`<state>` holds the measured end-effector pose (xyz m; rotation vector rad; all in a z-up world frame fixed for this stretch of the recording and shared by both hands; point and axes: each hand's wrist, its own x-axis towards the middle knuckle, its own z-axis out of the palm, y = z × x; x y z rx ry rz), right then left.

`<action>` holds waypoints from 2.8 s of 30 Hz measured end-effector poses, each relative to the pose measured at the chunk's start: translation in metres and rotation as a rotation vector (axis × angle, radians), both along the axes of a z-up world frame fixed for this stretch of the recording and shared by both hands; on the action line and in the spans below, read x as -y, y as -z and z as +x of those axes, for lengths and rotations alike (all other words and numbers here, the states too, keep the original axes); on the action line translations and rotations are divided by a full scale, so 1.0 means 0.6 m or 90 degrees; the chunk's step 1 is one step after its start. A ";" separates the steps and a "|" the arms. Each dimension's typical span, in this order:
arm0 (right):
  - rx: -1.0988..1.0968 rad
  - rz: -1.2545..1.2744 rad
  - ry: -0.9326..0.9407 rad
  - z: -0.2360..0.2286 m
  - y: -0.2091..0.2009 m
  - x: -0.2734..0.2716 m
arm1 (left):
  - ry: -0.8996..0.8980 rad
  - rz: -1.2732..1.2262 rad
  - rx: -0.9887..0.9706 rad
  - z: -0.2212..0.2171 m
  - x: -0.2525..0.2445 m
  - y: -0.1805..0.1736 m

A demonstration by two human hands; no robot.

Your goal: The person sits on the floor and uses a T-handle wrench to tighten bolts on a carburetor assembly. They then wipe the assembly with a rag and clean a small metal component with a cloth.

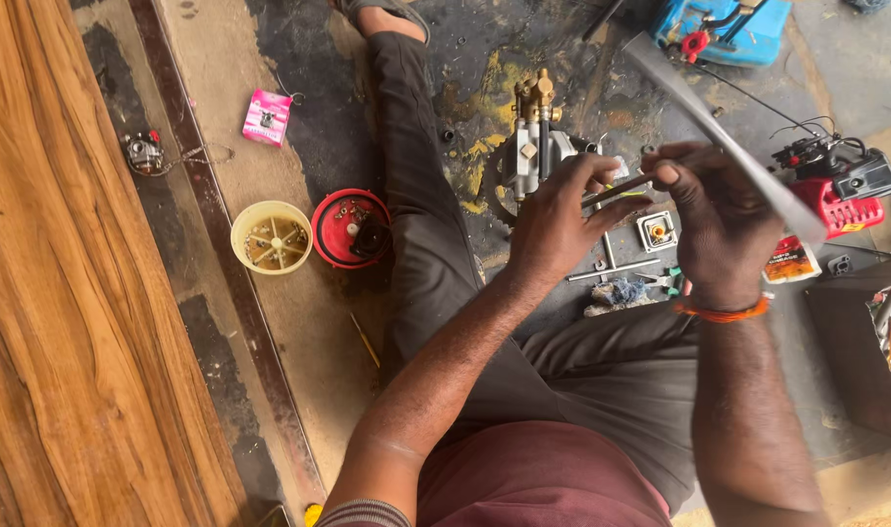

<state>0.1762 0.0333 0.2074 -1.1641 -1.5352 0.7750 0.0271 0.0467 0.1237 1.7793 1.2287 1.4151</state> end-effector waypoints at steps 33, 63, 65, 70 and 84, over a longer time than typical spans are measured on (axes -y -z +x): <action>0.576 -0.056 -0.144 0.043 -0.088 -0.080 | -0.179 -0.025 -0.201 -0.043 0.041 0.167; 0.911 -0.523 -0.523 -0.019 -0.109 -0.144 | -0.287 -0.212 -0.122 -0.047 0.025 0.242; 0.606 -0.448 -0.777 -0.056 -0.128 -0.166 | -0.265 -0.224 -0.147 -0.056 0.023 0.240; 0.025 -0.482 -0.385 -0.098 -0.150 -0.083 | -0.290 -0.185 -0.103 -0.059 0.025 0.230; 0.782 0.386 -0.449 -0.057 -0.194 -0.087 | -0.244 -0.202 -0.131 -0.067 0.021 0.245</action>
